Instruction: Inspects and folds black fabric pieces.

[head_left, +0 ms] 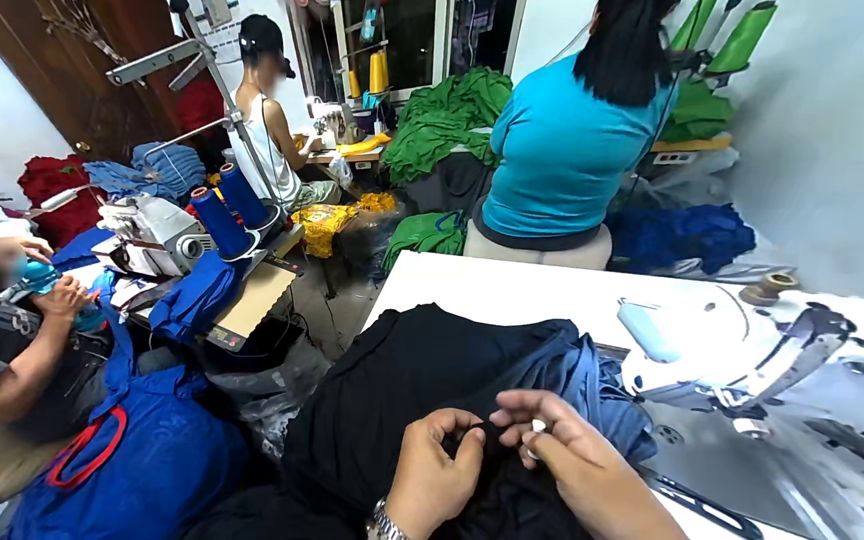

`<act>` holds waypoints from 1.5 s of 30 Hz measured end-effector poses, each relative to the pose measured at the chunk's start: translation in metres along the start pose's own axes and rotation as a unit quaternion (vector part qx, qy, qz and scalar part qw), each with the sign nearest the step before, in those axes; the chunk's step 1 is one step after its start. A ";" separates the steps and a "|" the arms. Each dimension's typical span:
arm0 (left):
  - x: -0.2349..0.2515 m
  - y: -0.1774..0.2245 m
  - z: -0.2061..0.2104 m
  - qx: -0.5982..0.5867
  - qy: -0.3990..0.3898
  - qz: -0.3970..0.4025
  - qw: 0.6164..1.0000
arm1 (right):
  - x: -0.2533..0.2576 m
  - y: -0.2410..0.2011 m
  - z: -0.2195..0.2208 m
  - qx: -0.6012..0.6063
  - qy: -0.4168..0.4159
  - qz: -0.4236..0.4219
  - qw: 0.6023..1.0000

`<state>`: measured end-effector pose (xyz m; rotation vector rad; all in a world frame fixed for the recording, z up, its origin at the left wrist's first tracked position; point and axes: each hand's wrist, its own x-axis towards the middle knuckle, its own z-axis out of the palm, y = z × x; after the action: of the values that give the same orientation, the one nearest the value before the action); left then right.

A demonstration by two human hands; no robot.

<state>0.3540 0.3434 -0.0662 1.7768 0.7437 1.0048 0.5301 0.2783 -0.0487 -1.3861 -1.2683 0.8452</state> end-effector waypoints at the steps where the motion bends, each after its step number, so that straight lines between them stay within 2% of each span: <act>1: 0.000 -0.002 0.000 -0.008 0.006 0.000 1.000 | -0.002 -0.001 0.001 -0.049 -0.005 -0.021 0.999; 5: 0.001 -0.001 0.000 -0.044 0.024 0.001 0.999 | -0.007 0.000 0.011 -0.166 0.048 -0.090 0.981; 10: 0.001 -0.004 0.001 -0.054 0.027 0.004 0.998 | -0.009 -0.001 0.014 -0.222 0.075 -0.135 0.963; 13: 0.000 -0.005 0.001 -0.064 0.030 -0.001 0.998 | -0.010 -0.001 0.012 -0.166 0.070 -0.138 0.974; 15: -0.001 -0.005 0.001 -0.071 0.030 -0.004 0.997 | -0.013 -0.008 0.013 -0.078 0.090 -0.103 0.988; 17: -0.001 -0.005 0.001 -0.077 0.029 -0.002 0.997 | -0.014 -0.012 0.015 -0.040 0.116 -0.092 0.988; 30: -0.005 -0.010 0.004 -0.098 0.022 0.022 0.995 | -0.010 -0.003 0.023 -0.066 0.133 -0.131 0.980; 36: -0.005 -0.013 0.010 -0.095 0.035 0.020 0.995 | 0.006 -0.002 0.024 -0.112 0.100 -0.169 0.974; 38: -0.005 -0.013 0.011 -0.104 0.042 0.021 0.994 | 0.014 -0.006 0.021 -0.076 0.094 -0.150 0.981; 40: -0.004 -0.013 0.011 -0.110 0.040 0.020 0.993 | 0.022 -0.009 0.018 0.046 0.100 -0.105 0.988; 43: -0.004 -0.014 0.009 -0.111 0.047 0.012 0.993 | 0.033 -0.013 0.011 0.226 0.119 -0.003 0.967; 45: -0.006 -0.012 0.011 -0.102 0.045 0.018 0.994 | 0.039 -0.014 0.006 0.284 0.108 0.061 0.951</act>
<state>0.3600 0.3382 -0.0818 1.5826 0.6406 1.1490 0.5282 0.3158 -0.0308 -1.0573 -0.6958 1.0152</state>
